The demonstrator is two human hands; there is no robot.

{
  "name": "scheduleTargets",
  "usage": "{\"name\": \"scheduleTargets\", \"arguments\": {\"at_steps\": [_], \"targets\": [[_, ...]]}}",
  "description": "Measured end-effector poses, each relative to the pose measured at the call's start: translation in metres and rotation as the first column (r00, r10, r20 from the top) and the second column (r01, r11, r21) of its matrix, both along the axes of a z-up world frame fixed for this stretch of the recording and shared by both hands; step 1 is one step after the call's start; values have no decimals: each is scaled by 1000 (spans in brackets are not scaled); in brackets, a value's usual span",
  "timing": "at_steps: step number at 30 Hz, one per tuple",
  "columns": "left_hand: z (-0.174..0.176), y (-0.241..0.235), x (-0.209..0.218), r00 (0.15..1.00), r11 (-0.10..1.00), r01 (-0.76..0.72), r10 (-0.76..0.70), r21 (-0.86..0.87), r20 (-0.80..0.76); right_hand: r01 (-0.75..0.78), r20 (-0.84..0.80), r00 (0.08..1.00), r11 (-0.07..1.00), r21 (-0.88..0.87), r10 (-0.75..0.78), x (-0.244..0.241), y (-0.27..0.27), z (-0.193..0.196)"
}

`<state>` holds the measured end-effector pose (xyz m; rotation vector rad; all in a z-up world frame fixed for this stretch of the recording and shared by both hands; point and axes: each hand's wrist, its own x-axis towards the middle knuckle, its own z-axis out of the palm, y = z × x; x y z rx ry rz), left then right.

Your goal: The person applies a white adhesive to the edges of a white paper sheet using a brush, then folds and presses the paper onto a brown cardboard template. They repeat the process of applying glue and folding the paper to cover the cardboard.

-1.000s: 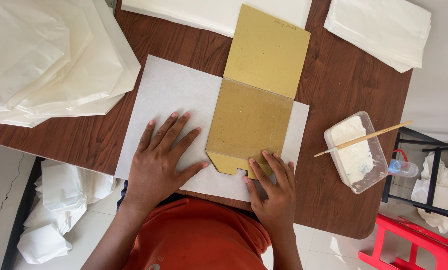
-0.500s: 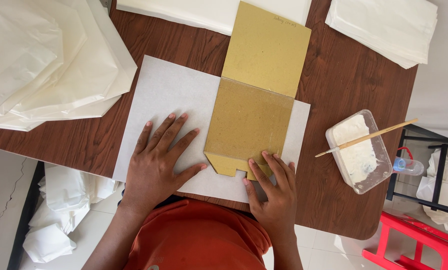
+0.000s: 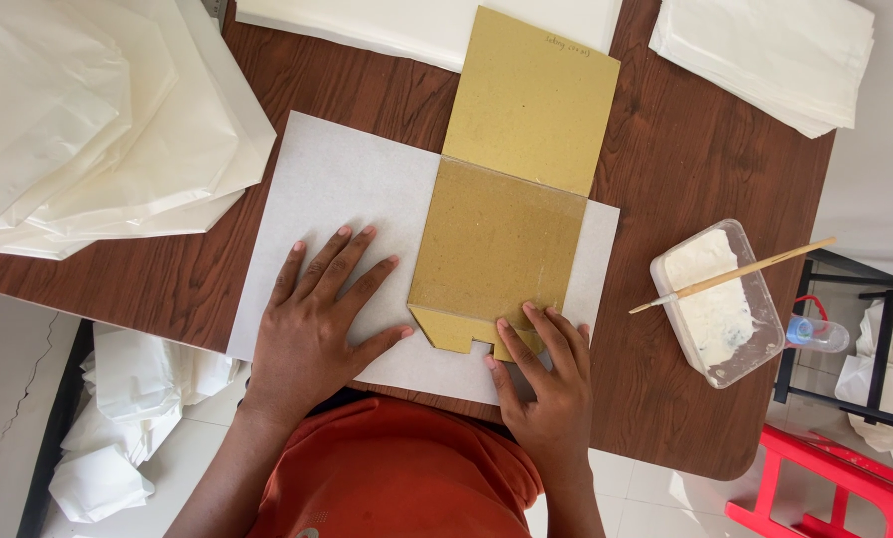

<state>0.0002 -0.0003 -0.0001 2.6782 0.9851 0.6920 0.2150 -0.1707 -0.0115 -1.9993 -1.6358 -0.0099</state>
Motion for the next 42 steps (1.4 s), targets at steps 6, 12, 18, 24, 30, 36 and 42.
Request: {"name": "scheduleTargets", "arguments": {"at_steps": [6,12,18,24,30,36,42], "targets": [[-1,0,0,1000,1000,2,-2,11,1,11,22,1000,1000,-1,-11,-1,1,1],[-1,-1,0,1000,1000,2,-2,8,-3,24,40,999,1000,-3,-24,-2,0,0],[0,-1,0,1000,1000,3,-3,13,3,30,60,998,1000,3,-30,-2,0,-1],[7,-13,-10,982,982,-162,170,101,-86,28,39,999,1000,13,-29,-2,0,0],[-5,-47,-50,850,869,-491,494,60,-182,25,43,999,1000,12,-26,-2,1,1],[-13,-43,-51,855,868,-494,496,52,-155,28,9,1000,1000,-11,-28,-3,1,3],[-14,-43,-59,865,876,-482,477,8,-155,39,7,999,999,-7,-39,-3,0,4]]}}
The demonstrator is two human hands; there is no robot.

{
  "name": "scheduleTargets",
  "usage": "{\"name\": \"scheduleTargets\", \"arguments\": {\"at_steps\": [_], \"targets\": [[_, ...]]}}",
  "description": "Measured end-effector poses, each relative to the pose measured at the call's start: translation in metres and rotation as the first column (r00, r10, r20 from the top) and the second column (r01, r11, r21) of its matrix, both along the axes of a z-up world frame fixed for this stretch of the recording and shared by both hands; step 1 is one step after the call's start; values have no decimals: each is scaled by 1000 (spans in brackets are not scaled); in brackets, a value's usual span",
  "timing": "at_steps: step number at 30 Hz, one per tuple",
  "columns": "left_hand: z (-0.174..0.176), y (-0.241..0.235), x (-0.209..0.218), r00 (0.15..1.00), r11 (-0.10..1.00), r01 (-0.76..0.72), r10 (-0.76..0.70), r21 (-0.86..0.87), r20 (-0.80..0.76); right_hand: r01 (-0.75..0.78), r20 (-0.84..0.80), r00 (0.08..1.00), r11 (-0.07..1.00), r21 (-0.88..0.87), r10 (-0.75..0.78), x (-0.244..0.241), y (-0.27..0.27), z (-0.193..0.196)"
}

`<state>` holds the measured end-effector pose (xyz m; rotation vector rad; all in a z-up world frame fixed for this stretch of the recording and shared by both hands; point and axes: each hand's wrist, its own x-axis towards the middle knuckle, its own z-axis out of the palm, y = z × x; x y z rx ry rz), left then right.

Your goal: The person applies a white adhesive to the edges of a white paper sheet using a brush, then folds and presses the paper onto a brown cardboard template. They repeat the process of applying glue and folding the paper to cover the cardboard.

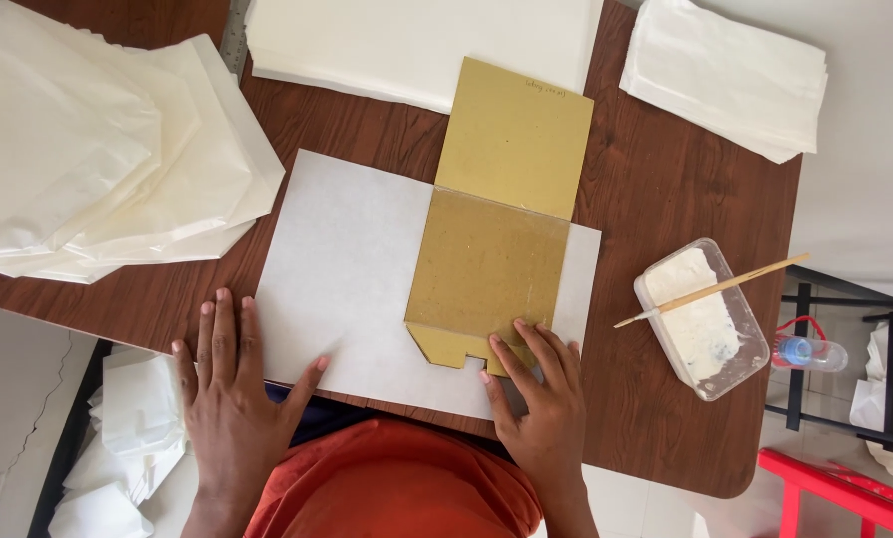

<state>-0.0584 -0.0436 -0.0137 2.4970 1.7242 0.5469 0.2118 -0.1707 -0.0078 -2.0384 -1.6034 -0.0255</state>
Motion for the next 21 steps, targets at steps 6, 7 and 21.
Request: {"name": "scheduleTargets", "arguments": {"at_steps": [6,7,21], "targets": [[-4,0,0,1000,999,-15,15,31,-25,-3,6,1000,1000,15,3,0,0,-1],[-4,0,0,1000,999,-15,15,32,-23,-2,8,1000,1000,16,2,1,0,-1],[-11,-9,19,938,999,27,-40,45,343,9,-7,1000,1000,6,-9,-1,0,0]]}}
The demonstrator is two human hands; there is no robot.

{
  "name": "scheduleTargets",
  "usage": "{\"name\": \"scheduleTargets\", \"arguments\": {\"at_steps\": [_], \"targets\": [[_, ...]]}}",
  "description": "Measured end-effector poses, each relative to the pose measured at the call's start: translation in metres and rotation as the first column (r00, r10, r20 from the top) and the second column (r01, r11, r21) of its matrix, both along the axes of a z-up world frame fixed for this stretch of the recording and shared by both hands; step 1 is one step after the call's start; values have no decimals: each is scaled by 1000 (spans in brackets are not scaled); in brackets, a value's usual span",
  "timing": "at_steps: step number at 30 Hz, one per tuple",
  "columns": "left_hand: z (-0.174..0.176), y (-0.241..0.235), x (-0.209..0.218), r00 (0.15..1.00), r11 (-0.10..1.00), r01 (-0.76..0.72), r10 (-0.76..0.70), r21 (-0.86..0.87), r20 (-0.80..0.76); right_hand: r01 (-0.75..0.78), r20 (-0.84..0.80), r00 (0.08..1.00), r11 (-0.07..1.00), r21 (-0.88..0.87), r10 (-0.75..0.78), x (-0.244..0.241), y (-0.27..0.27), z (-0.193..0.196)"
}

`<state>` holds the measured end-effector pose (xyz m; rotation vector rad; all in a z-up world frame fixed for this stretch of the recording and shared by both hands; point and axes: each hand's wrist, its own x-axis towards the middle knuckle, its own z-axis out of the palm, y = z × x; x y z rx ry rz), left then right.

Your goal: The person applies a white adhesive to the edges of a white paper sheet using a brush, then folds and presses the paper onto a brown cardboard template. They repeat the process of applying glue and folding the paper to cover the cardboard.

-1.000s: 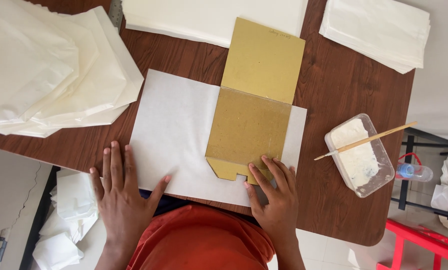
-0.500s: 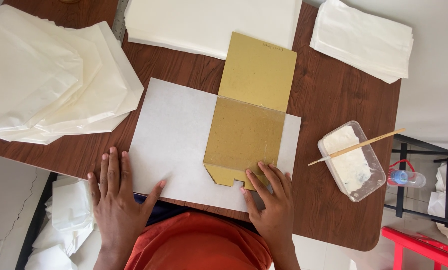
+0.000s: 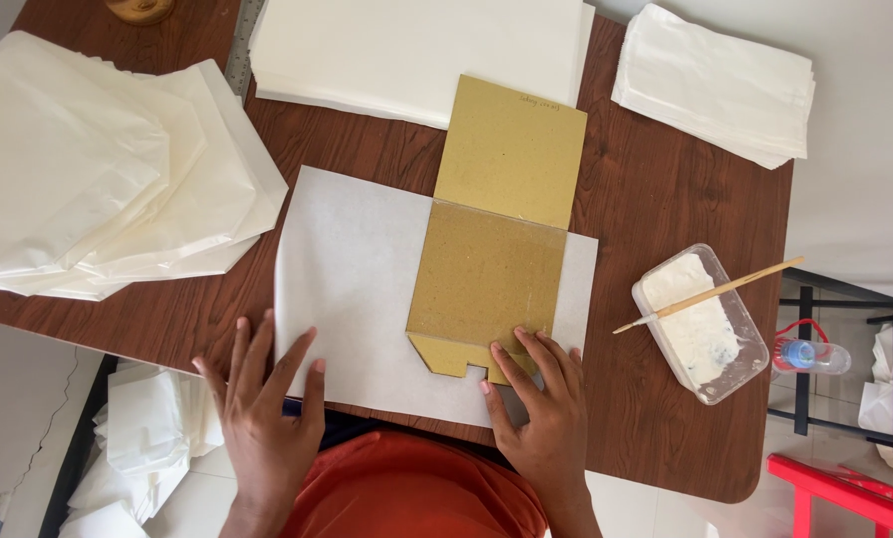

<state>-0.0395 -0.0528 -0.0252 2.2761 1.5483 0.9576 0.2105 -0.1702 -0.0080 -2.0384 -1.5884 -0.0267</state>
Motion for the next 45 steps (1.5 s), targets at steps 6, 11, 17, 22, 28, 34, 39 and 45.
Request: {"name": "scheduleTargets", "arguments": {"at_steps": [6,11,17,22,28,34,39,45], "targets": [[27,2,15,945,996,91,-84,-5,316,3,6,1000,1000,-2,-3,0,0,-2],[-1,-25,32,857,938,327,-241,-119,456,7,-83,997,1000,-7,-8,2,-2,2],[40,-17,85,560,542,815,-828,206,-38,65,-439,898,993,101,-14,9,-6,16],[30,-15,92,448,436,893,-887,116,-114,118,-570,820,989,88,-47,11,-3,22],[59,3,88,302,302,953,-948,-14,98,82,-299,952,996,37,-67,7,-1,5],[63,64,87,426,427,904,-904,31,39,99,-182,979,994,43,-90,4,-3,5],[38,97,92,416,437,898,-883,-57,-218,163,-217,968,972,167,-125,7,-11,18],[33,90,95,356,401,895,-906,-194,-231,211,5,977,977,39,-212,3,-22,1]]}}
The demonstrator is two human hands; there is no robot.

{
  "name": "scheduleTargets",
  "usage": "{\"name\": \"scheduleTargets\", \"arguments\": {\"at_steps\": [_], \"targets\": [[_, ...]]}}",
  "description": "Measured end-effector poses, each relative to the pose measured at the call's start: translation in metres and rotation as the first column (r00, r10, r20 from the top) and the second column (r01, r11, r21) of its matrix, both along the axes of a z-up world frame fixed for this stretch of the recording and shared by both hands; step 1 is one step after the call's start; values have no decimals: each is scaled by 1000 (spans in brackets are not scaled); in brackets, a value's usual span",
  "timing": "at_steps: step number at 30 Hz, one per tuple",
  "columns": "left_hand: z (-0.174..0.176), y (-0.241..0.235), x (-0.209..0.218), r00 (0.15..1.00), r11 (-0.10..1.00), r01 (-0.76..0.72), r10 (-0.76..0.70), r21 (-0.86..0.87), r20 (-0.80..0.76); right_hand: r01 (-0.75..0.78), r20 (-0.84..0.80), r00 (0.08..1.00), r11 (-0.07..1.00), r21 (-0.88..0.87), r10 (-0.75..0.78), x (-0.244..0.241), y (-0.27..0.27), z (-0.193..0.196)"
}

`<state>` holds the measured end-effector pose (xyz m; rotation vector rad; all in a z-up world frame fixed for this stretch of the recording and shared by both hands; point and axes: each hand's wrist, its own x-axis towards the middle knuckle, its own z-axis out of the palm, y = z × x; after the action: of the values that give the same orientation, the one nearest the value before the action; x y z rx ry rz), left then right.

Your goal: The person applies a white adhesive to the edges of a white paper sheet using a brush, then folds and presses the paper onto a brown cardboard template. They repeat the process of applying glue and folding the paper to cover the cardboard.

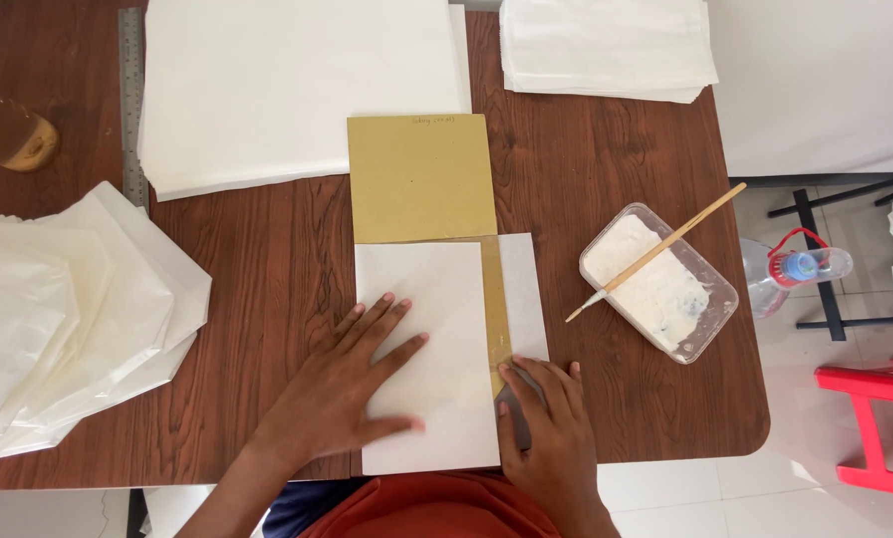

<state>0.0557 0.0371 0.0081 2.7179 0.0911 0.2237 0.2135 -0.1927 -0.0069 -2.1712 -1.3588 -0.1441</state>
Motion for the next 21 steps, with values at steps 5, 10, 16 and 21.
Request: {"name": "scheduleTargets", "arguments": {"at_steps": [5,10,16,21], "targets": [[7,-36,-12,996,966,36,-56,256,72,-7,26,1000,1000,-18,7,-1,4,3],[-11,-55,-47,955,994,-104,113,-46,275,-34,73,997,998,-47,37,-1,7,1],[-25,-104,-84,371,518,-855,620,-7,691,-34,57,998,995,-98,40,-2,8,-1],[27,-107,-53,803,940,-329,231,86,550,-74,-7,997,992,-99,74,-9,12,7]]}}
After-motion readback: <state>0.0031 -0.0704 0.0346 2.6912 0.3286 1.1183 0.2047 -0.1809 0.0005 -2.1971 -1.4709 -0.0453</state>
